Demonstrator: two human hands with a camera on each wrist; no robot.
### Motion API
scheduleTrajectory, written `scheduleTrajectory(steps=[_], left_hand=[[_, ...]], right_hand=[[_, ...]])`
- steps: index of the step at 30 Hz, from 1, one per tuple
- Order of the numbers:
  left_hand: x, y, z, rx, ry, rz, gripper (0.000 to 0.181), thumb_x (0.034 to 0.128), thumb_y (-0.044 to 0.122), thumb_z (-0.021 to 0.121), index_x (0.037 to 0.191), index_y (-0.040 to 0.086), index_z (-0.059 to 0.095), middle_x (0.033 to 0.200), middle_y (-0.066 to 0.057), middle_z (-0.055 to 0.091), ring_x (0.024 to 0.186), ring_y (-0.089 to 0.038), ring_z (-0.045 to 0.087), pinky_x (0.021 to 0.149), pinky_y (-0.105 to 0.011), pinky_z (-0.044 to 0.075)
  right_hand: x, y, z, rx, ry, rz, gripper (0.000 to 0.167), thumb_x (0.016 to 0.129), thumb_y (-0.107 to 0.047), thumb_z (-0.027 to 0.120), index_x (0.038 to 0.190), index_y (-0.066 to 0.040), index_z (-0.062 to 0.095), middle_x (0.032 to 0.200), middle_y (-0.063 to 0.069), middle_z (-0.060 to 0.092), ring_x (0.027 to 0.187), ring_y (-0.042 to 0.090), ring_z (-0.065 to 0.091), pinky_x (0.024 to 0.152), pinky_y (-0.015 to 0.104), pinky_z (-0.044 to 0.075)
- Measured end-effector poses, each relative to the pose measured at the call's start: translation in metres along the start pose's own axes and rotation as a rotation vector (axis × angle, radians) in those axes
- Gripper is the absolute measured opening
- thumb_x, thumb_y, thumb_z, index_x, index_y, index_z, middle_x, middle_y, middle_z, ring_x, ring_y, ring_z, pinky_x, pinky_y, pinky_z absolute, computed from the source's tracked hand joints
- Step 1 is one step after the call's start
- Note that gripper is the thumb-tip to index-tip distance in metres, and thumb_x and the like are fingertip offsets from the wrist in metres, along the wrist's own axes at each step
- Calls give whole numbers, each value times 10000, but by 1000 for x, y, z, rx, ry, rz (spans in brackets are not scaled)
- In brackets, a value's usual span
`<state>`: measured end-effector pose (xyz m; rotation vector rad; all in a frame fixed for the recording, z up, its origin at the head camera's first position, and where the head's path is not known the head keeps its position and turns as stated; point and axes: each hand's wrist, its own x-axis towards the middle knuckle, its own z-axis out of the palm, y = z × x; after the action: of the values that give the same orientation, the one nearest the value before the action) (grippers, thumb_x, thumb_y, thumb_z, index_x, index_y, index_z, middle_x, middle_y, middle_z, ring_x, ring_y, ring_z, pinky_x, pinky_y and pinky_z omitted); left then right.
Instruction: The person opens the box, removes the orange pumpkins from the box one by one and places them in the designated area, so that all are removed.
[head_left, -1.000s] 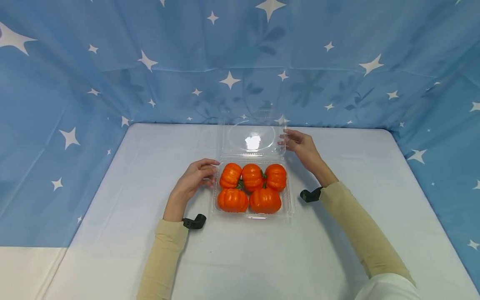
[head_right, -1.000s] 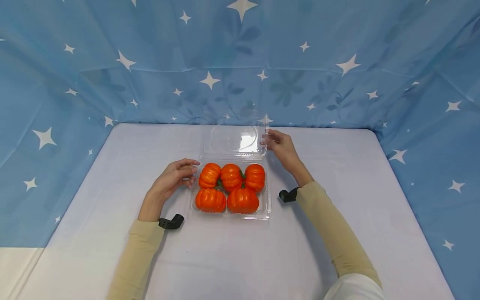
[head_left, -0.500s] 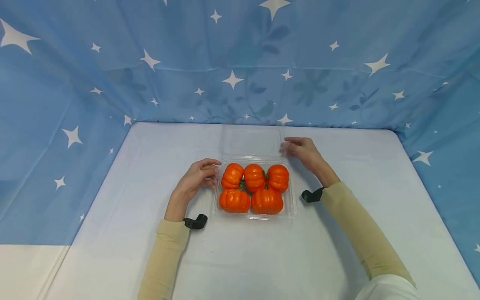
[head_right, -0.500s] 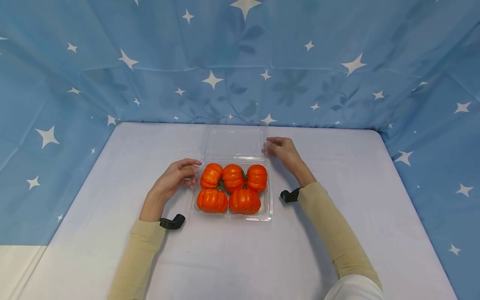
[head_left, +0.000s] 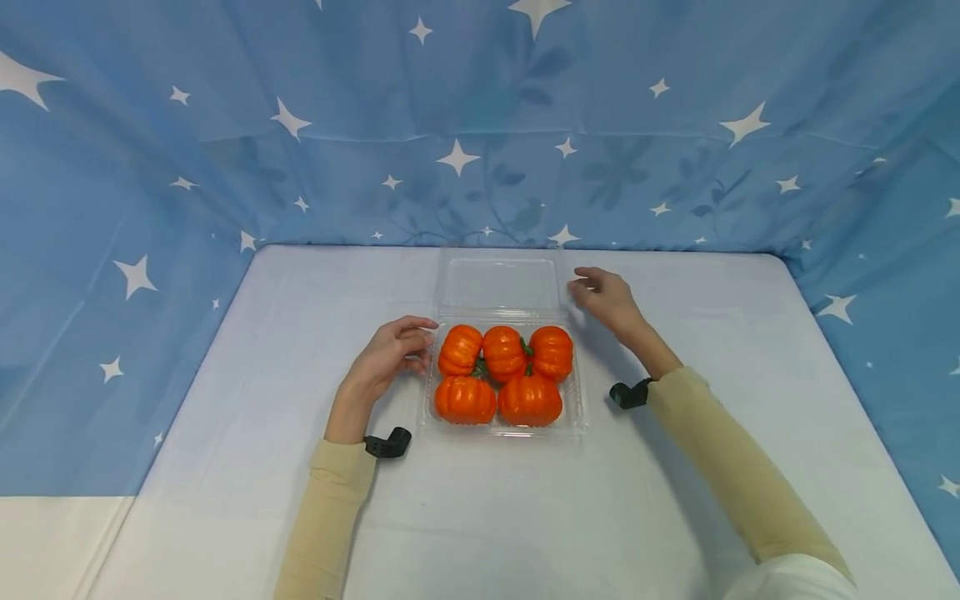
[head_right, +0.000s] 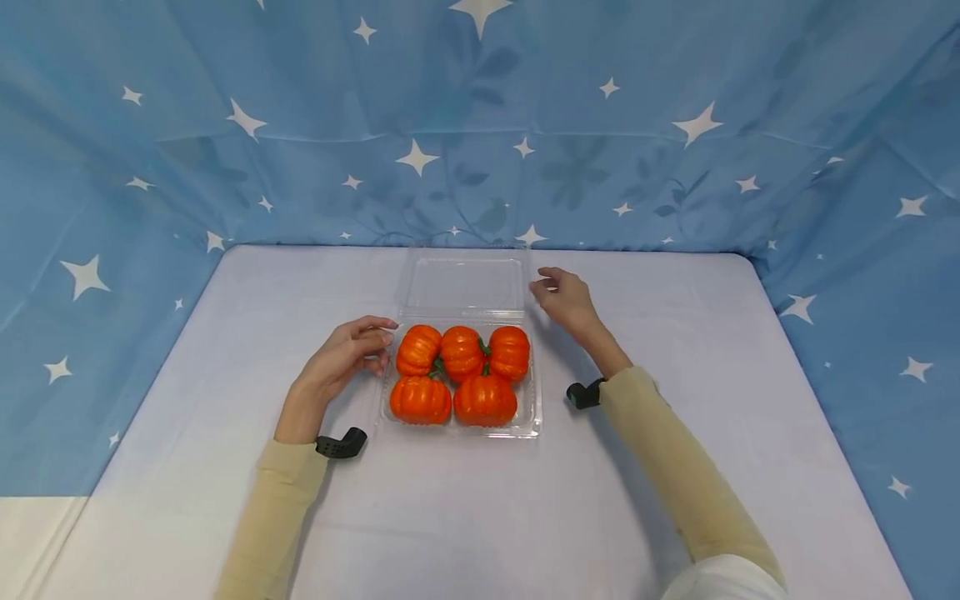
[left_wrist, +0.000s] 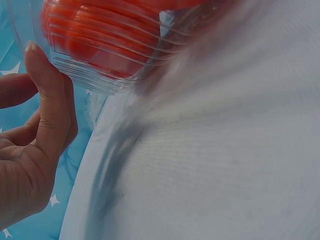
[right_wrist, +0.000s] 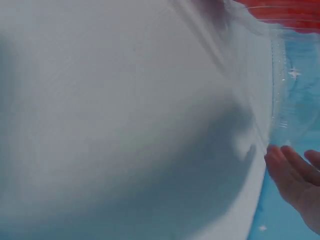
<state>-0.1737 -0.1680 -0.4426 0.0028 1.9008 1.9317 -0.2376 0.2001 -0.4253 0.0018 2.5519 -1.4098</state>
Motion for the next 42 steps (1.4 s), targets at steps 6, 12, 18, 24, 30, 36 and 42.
scheduleTrajectory(steps=[6,12,18,24,30,36,42], left_hand=[[0,1,0,9,1,-1,391,1033,81,554,1393,-63,503,837,-31,629,678,-146,575,608,-251,556],[1,0,2,13,4,-6,395,1030,74,552,1395,-69,502,819,-16,635,671,-138,580,608,-245,558],[1,0,1,19,7,-1,392,1033,76,548,1394,-68,501,835,-19,644,669,-133,583,605,-241,559],[1,0,1,24,5,5,391,1030,77,545,1389,-72,500,818,-5,644,661,-130,580,605,-236,559],[1,0,1,26,0,7,394,1031,77,538,1393,-71,495,800,1,640,666,-132,578,609,-236,558],[1,1,2,30,-1,1,396,1033,81,536,1395,-74,490,812,-1,644,672,-132,581,619,-231,557],[1,0,2,34,1,4,389,1036,81,535,1393,-70,495,805,-6,642,671,-135,578,614,-230,551]], right_hand=[[-23,-12,-6,-275,23,-160,516,1035,-210,592,1486,16,483,1474,251,536,1296,437,581,1075,556,491],[-47,-23,-13,-349,-51,-239,516,1010,-205,652,1462,5,520,1473,247,535,1283,457,574,1050,578,503],[-63,-34,-14,-401,-133,-294,516,979,-178,700,1433,14,546,1458,245,552,1258,456,587,1030,587,515],[-75,-42,-10,-434,-200,-368,519,952,-146,729,1416,19,563,1433,234,579,1241,439,605,1013,575,530],[-81,-46,-3,-476,-259,-380,562,929,-158,762,1416,30,554,1426,230,581,1201,427,617,989,550,553],[-83,-49,6,-538,-317,-361,612,920,-212,780,1426,40,546,1465,220,549,1346,415,527,1073,547,498],[-85,-51,13,-568,-343,-333,633,897,-176,793,1434,37,536,1495,246,500,1368,431,495,1033,532,532]])
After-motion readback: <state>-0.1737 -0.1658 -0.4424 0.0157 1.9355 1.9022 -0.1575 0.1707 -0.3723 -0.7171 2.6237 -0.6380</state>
